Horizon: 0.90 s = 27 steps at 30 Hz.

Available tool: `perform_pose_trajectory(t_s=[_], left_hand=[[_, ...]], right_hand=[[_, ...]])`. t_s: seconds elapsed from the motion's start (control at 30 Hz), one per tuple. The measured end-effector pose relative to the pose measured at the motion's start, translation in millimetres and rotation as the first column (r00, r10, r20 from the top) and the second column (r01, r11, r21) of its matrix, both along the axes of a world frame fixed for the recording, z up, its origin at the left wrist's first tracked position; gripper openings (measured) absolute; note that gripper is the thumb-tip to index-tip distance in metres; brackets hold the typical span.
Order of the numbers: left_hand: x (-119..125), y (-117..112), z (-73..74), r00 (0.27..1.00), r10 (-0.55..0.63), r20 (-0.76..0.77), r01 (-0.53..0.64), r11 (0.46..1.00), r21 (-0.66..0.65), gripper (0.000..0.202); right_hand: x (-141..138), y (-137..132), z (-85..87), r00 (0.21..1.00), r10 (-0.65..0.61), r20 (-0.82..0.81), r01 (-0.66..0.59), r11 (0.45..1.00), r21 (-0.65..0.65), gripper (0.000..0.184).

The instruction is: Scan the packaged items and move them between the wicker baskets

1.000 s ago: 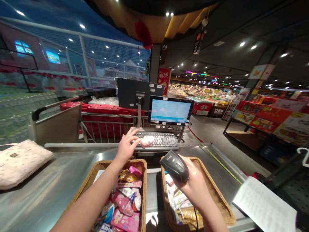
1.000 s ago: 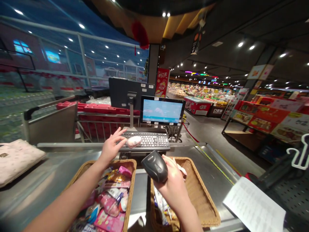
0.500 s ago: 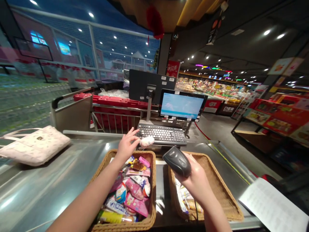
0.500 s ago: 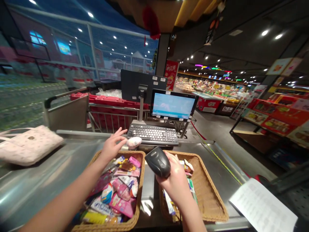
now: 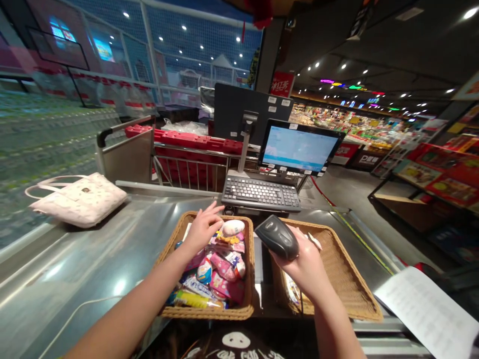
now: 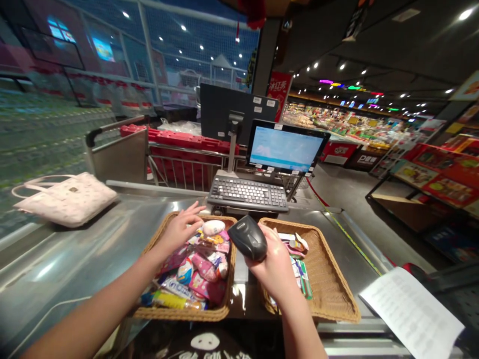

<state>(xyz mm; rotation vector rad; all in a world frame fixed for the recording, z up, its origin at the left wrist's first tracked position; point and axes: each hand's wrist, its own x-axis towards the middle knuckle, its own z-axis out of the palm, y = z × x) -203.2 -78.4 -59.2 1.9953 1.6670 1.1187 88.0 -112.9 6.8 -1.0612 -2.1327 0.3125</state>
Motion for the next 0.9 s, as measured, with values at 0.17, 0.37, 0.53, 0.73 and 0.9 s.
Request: perform_pose_trajectory(t_s=[0.17,0.37,0.53,0.73,0.9], left_hand=[[-2.8,-14.5,-18.6,0.998,-0.069,-0.013,0.068,0.993,-0.098,0.024],[-3.7,-27.8,-30.2,0.992,-0.129,-0.012,0.125,0.977,-0.171,0.023],[-5.1,-38.5,-43.5,0.984,-0.175,-0.040,0.163,0.964,-0.211,0.021],[-2.1,-50.3,-51.0,0.953,-0.292,-0.077,0.261,0.923,-0.282,0.021],[3.9,-56.7,-56.0,0.911,-0.407,-0.069,0.360,0.866,-0.346,0.021]], right_hand=[[-6.6,-7.3,-7.5,1.000,-0.017,0.000,0.017,0.999,-0.035,0.036],[-16.0,-18.4,-18.2,1.000,-0.003,-0.010,0.002,0.996,-0.086,0.037],[-19.3,-25.5,-28.9,1.000,0.007,-0.006,-0.008,0.995,-0.094,0.039],[-22.1,-36.9,-39.9,0.999,0.047,0.011,-0.044,0.983,-0.181,0.042],[-24.6,-47.0,-42.7,0.996,0.083,0.032,-0.071,0.959,-0.273,0.044]])
